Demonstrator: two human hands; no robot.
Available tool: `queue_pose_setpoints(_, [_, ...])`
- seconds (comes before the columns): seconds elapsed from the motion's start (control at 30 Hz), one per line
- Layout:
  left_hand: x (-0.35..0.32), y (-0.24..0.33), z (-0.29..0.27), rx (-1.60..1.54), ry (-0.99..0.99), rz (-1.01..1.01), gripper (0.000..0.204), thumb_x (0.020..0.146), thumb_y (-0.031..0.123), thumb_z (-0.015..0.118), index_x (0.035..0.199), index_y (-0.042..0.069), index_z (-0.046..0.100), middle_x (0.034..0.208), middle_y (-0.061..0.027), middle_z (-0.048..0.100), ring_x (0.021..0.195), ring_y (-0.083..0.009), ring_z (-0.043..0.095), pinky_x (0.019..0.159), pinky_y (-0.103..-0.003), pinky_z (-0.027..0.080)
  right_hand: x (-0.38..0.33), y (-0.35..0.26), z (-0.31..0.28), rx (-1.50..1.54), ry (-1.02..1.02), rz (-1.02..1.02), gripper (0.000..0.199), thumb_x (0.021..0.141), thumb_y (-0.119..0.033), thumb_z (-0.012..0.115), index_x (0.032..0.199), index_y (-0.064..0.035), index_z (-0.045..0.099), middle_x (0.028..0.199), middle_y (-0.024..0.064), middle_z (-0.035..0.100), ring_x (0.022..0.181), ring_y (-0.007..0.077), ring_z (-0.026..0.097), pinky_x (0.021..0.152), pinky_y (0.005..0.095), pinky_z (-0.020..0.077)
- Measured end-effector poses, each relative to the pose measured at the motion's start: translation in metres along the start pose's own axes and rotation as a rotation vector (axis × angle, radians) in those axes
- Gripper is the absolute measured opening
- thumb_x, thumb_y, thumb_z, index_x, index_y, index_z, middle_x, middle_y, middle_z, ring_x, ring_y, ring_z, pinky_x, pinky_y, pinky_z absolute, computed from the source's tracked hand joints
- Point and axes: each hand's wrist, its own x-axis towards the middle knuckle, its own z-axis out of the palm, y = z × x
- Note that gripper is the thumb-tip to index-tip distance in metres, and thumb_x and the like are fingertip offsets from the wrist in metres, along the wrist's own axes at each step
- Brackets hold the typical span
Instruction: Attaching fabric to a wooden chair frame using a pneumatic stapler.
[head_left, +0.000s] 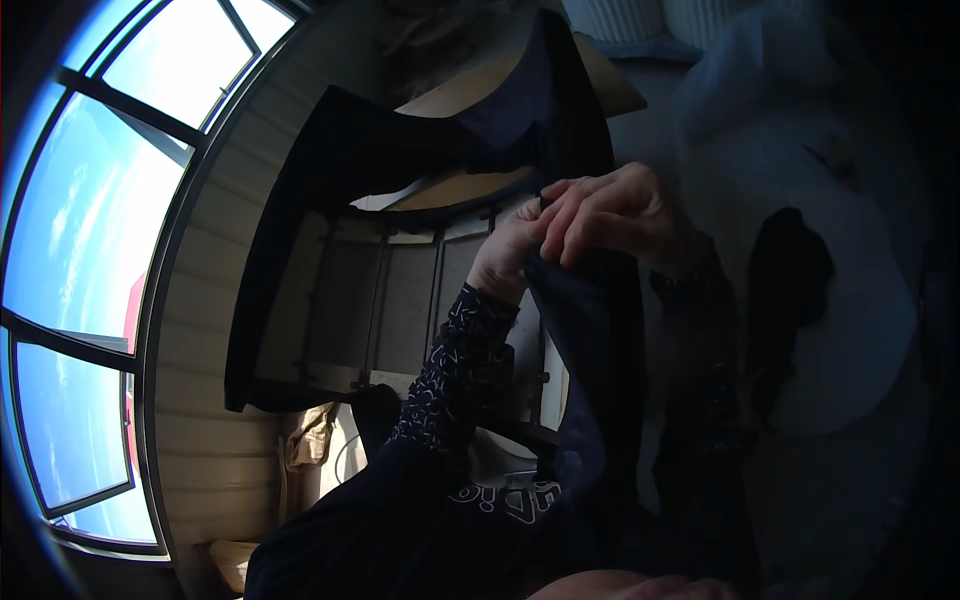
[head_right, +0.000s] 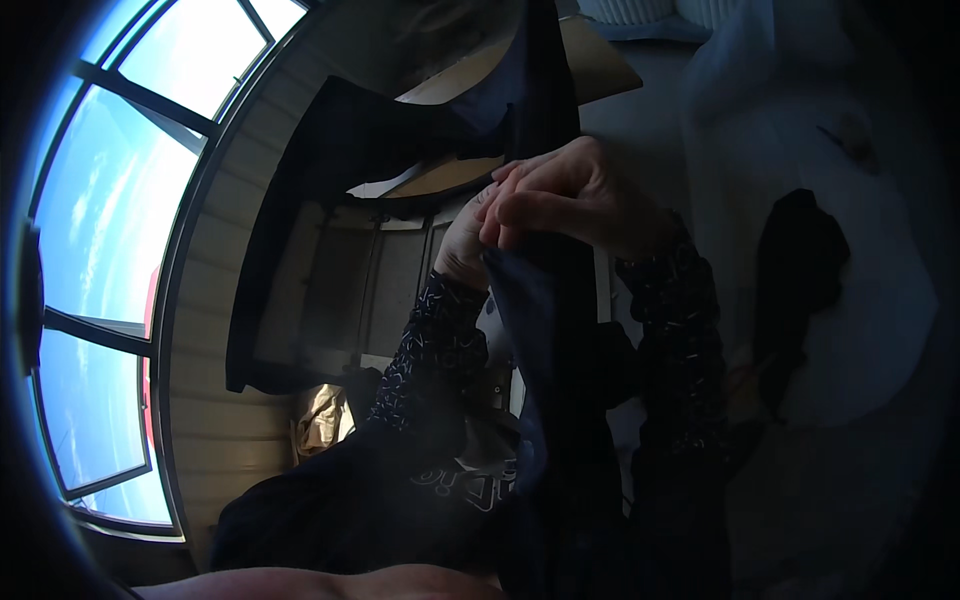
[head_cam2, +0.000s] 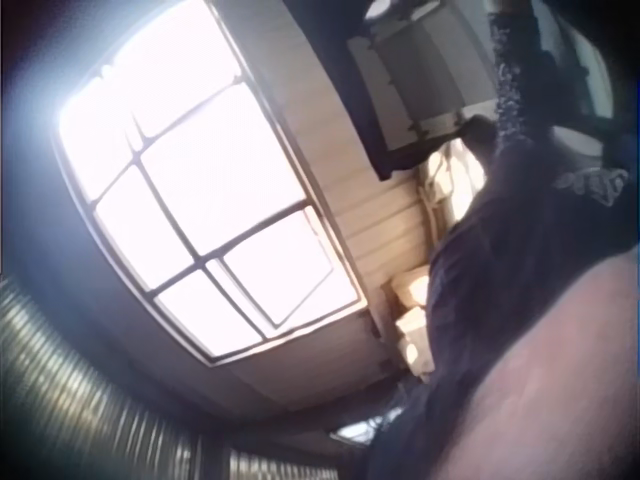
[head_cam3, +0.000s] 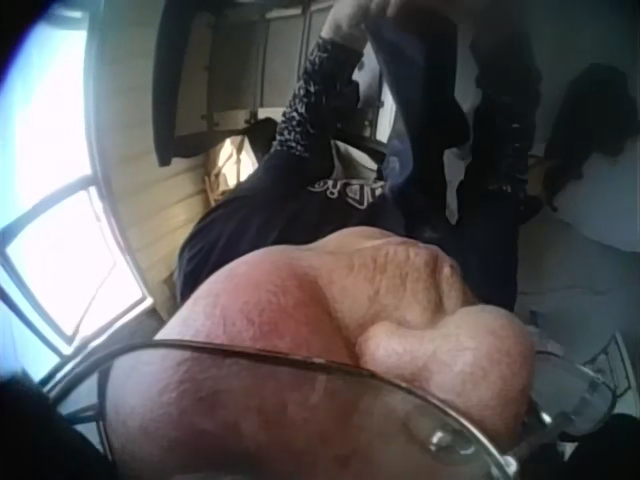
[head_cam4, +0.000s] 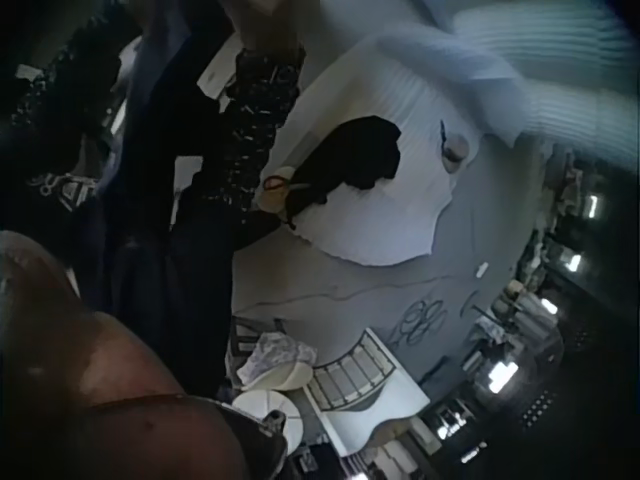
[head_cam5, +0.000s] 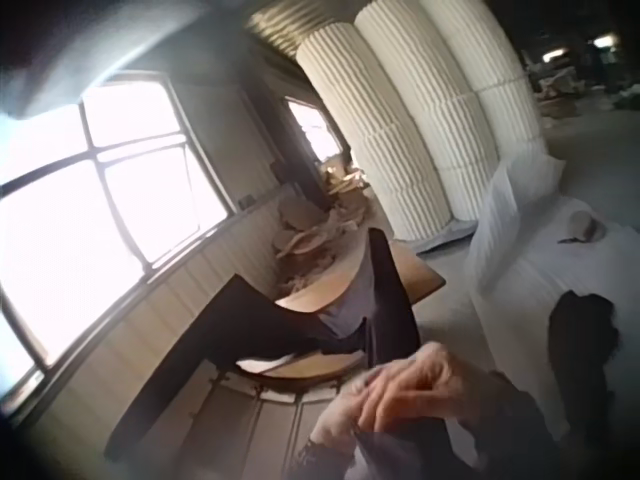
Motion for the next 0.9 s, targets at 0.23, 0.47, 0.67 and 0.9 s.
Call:
queue_pose_setpoints(0.23, [0.019,-0.011,0.002,0.079,-0.013,-0.073,0.014,0.089,0.011,0.075,0.102,0.009,0.070,0.089,-0.0024,0.074,0.069,-0.0100,0.071,0.054,-0.019,0.058,-0.029,0.151,-0.053,0.849,1.078,0.068,0.050,0.105,-0.044,0.047,0.125,0.0002,0.060,0.119,0.0136,0.068,0.123,0.0223,0.059,0.104,0.0374,0.0481])
queue_pose_setpoints(0.47, [0.003,-0.005,0.001,0.018,-0.027,-0.007,0.015,0.090,0.013,0.075,0.103,0.007,0.070,0.089,-0.0014,0.074,0.078,-0.0094,0.072,0.066,-0.020,0.059,-0.005,0.214,-0.028,0.777,0.919,0.206,0.051,0.105,-0.045,0.047,0.129,-0.0015,0.057,0.123,0.0135,0.066,0.125,0.0229,0.057,0.106,0.0388,0.0461])
queue_pose_setpoints(0.67, [0.010,-0.008,-0.007,0.076,-0.080,-0.035,0.015,0.090,0.014,0.076,0.101,0.006,0.071,0.091,-0.0015,0.074,0.072,-0.0081,0.071,0.058,-0.018,0.057,-0.007,0.215,-0.028,0.659,0.841,0.282,0.052,0.105,-0.046,0.047,0.133,-0.0029,0.054,0.126,0.0134,0.063,0.127,0.0234,0.055,0.108,0.0401,0.0444])
queue_pose_setpoints(0.9, [0.006,-0.008,-0.004,-0.034,-0.121,-0.087,0.019,0.091,0.014,0.074,0.107,0.005,0.069,0.088,-0.0012,0.073,0.070,-0.0073,0.070,0.053,-0.016,0.054,-0.011,0.201,-0.062,0.495,0.790,0.270,0.054,0.105,-0.048,0.046,0.137,-0.0046,0.050,0.130,0.0133,0.061,0.129,0.0240,0.054,0.110,0.0415,0.0424])
